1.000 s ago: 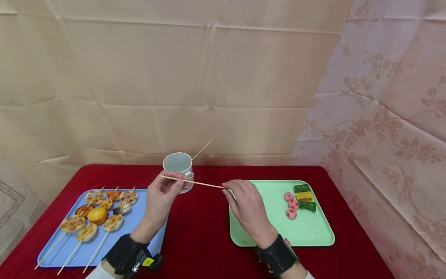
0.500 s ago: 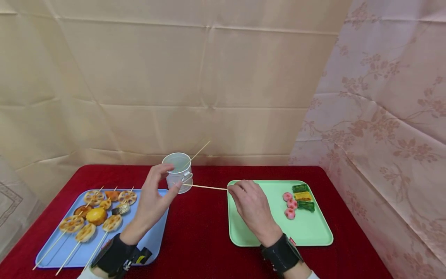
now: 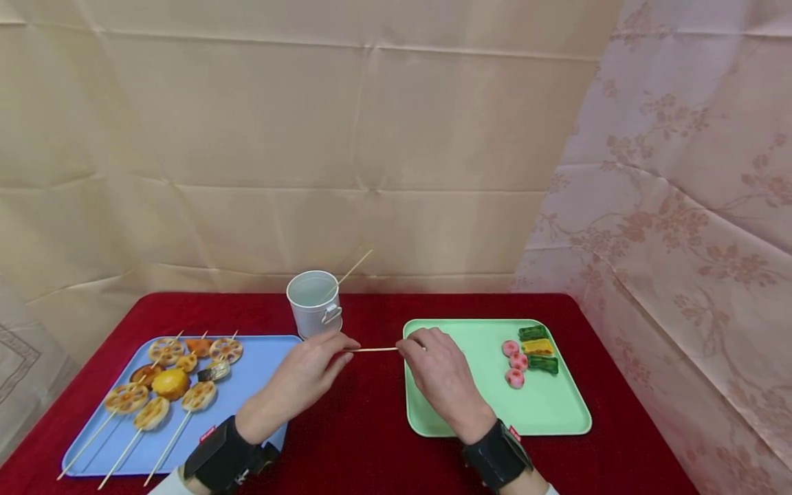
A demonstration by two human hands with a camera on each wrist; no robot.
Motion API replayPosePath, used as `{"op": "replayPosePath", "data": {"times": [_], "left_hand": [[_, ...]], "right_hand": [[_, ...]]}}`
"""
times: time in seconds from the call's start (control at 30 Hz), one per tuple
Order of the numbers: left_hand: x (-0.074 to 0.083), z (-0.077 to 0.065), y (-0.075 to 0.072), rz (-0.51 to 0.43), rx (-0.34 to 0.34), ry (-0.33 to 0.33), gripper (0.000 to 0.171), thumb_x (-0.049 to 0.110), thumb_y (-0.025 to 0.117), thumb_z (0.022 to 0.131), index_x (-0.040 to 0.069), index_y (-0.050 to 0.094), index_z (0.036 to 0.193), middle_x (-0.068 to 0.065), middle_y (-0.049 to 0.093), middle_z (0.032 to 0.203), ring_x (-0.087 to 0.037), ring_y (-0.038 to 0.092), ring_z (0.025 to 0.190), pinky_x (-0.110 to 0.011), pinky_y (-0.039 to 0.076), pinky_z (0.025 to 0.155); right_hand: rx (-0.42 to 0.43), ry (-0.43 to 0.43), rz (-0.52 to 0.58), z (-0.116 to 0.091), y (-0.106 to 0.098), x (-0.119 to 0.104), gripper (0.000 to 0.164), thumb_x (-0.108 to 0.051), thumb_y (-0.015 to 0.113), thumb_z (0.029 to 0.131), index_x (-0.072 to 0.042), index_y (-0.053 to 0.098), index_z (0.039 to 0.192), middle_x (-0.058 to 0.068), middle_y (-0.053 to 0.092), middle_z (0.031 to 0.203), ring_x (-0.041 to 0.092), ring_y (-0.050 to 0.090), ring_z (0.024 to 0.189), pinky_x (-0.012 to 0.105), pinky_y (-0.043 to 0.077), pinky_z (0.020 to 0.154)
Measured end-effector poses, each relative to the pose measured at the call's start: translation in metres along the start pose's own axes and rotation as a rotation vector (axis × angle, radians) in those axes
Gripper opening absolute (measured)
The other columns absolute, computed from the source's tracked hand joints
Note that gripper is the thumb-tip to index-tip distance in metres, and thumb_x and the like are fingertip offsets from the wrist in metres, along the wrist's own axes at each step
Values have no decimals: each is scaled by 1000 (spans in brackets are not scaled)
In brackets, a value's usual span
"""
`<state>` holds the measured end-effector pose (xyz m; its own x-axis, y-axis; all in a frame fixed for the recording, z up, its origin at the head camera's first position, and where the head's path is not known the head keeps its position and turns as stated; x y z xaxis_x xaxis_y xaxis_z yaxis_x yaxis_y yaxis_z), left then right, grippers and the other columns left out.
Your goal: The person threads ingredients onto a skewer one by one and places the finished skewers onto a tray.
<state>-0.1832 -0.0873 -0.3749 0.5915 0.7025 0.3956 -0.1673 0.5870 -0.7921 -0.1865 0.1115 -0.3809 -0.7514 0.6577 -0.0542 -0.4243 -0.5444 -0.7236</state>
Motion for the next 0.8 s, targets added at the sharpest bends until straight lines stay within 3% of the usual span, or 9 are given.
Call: {"op": "replayPosePath", "data": {"times": [0.2, 0.43, 0.57, 0.67, 0.8], "left_hand": [[0, 0, 4, -3, 2, -15, 11, 8, 80, 90, 11, 78, 100, 0, 72, 88, -13, 67, 80, -34, 56, 71], [-3, -1, 7, -31, -2, -36, 9, 8, 82, 88, 13, 78, 95, 2, 72, 85, -12, 67, 78, -33, 55, 70], [-8, -4, 6, -57, 15, -73, 9, 6, 81, 89, 11, 78, 95, 0, 73, 87, -13, 68, 81, -34, 56, 73], [-14, -7, 5, -75, 26, -135, 9, 6, 81, 89, 12, 78, 95, 1, 74, 87, -12, 67, 79, -33, 55, 70], [-20, -10, 2, -65, 35, -208, 8, 8, 80, 90, 14, 77, 94, 4, 73, 87, -11, 64, 75, -32, 51, 66]], "right_hand": [[3, 4, 5, -2, -1, 0, 8, -8, 77, 92, -10, 75, 100, -1, 69, 95, 20, 64, 88, 38, 53, 73], [-25, 18, -13, -2, -4, 0, 24, -10, 84, 85, -10, 75, 107, 3, 69, 101, 23, 65, 94, 39, 53, 78], [-1, 33, -24, -4, -16, 7, 28, -24, 75, 96, -9, 72, 120, 10, 67, 112, 29, 63, 102, 45, 53, 85], [32, 87, -7, -7, -27, 20, 29, -27, 71, 99, -7, 72, 120, 12, 68, 112, 31, 63, 104, 47, 53, 87], [9, 248, 16, -14, -39, 49, 28, -15, 79, 91, -6, 73, 117, 8, 70, 108, 26, 64, 100, 46, 53, 83]]}}
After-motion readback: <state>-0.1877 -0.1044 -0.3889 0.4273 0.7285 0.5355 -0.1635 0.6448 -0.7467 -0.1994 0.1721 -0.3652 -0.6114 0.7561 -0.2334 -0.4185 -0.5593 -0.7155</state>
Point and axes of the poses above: each hand's wrist, its own z-axis towards the middle knuckle, its own y-axis out of the palm, x = y × z, the point moved 6 cm from there along z, towards the middle knuckle
